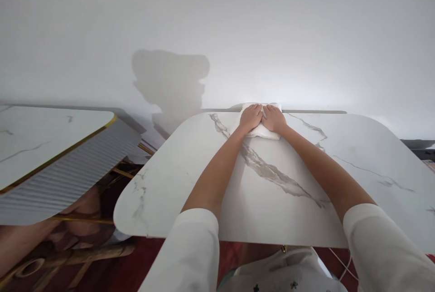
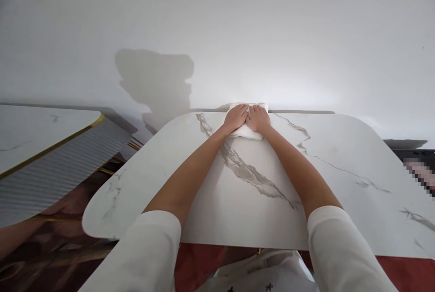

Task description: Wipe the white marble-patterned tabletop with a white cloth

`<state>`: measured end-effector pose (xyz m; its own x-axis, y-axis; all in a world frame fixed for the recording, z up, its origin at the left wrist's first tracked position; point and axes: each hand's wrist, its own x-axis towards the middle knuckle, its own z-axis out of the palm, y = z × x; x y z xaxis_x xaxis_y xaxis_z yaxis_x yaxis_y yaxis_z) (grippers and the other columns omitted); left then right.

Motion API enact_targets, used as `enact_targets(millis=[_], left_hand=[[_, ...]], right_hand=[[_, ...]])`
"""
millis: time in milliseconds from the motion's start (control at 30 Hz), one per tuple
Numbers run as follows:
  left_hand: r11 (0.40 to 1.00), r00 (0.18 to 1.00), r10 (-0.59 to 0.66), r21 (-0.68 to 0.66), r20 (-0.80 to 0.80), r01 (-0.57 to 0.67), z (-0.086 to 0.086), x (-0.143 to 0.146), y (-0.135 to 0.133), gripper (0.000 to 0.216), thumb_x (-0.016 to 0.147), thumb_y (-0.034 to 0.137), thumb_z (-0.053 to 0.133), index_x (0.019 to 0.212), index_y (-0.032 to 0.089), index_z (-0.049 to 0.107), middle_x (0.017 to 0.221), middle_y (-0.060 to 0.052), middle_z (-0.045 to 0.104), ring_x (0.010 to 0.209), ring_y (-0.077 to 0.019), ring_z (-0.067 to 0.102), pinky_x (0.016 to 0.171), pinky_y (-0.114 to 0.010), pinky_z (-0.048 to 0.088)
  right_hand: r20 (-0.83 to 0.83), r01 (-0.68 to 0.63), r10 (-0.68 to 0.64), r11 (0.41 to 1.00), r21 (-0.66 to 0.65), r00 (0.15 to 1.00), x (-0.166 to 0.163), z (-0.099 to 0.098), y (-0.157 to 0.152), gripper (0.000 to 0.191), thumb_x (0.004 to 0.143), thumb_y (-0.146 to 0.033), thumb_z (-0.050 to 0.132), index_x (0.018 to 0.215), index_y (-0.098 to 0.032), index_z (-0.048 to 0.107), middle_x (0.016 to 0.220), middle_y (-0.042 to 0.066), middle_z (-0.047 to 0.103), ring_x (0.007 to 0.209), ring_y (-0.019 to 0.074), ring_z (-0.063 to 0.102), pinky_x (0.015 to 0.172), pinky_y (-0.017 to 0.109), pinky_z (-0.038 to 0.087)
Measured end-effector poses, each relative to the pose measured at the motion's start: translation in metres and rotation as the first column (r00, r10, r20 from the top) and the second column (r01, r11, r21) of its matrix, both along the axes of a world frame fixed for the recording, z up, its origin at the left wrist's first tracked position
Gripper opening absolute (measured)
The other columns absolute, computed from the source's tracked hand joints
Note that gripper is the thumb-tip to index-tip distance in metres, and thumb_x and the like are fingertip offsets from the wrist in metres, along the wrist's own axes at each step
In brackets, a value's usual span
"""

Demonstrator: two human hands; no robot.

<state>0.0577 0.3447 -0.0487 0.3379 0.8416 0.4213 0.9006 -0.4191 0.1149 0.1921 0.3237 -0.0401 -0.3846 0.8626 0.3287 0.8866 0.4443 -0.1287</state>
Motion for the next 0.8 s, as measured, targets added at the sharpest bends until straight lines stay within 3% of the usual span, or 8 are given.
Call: enact_targets(millis=[200, 467, 800], left_hand=[[1.000, 1.000, 0.008, 0.003, -0.013, -0.008, -0.003, 0.023, -0.005, 0.043, 0.092, 0.020, 0.030, 0.129, 0.008, 0.048, 0.135, -0.014, 0.051, 0.128, -0.0238, 0.042, 0.108, -0.038, 0.030], [0.997, 0.997, -0.076, 0.016, 0.005, 0.075, -0.007, 0.046, -0.027, 0.046, 0.092, 0.020, 0.028, 0.133, 0.007, 0.043, 0.140, -0.015, 0.045, 0.133, -0.0232, 0.036, 0.110, -0.040, 0.027], [0.997, 0.996, -0.080, -0.006, -0.050, 0.080, -0.006, 0.038, -0.101, 0.049, 0.093, 0.022, 0.024, 0.135, 0.004, 0.040, 0.142, -0.016, 0.043, 0.135, -0.0226, 0.033, 0.113, -0.040, 0.024]], right_hand=[[0.000, -0.022, 0.022, 1.000, 0.022, 1.000, 0.024, -0.005, -0.001, 0.053, 0.093, -0.030, 0.029, 0.137, -0.001, 0.040, 0.142, 0.020, 0.042, 0.132, 0.0302, 0.035, 0.106, 0.041, 0.025], [0.035, 0.057, -0.058, 0.998, 0.024, 0.998, 0.047, -0.008, -0.031, 0.055, 0.094, -0.030, 0.026, 0.140, -0.002, 0.035, 0.147, 0.019, 0.036, 0.135, 0.0288, 0.031, 0.109, 0.041, 0.022], [0.064, 0.028, -0.029, 0.999, 0.015, 0.998, 0.044, -0.005, -0.107, 0.055, 0.094, -0.031, 0.027, 0.140, -0.001, 0.035, 0.146, 0.019, 0.035, 0.136, 0.0296, 0.030, 0.110, 0.043, 0.023]])
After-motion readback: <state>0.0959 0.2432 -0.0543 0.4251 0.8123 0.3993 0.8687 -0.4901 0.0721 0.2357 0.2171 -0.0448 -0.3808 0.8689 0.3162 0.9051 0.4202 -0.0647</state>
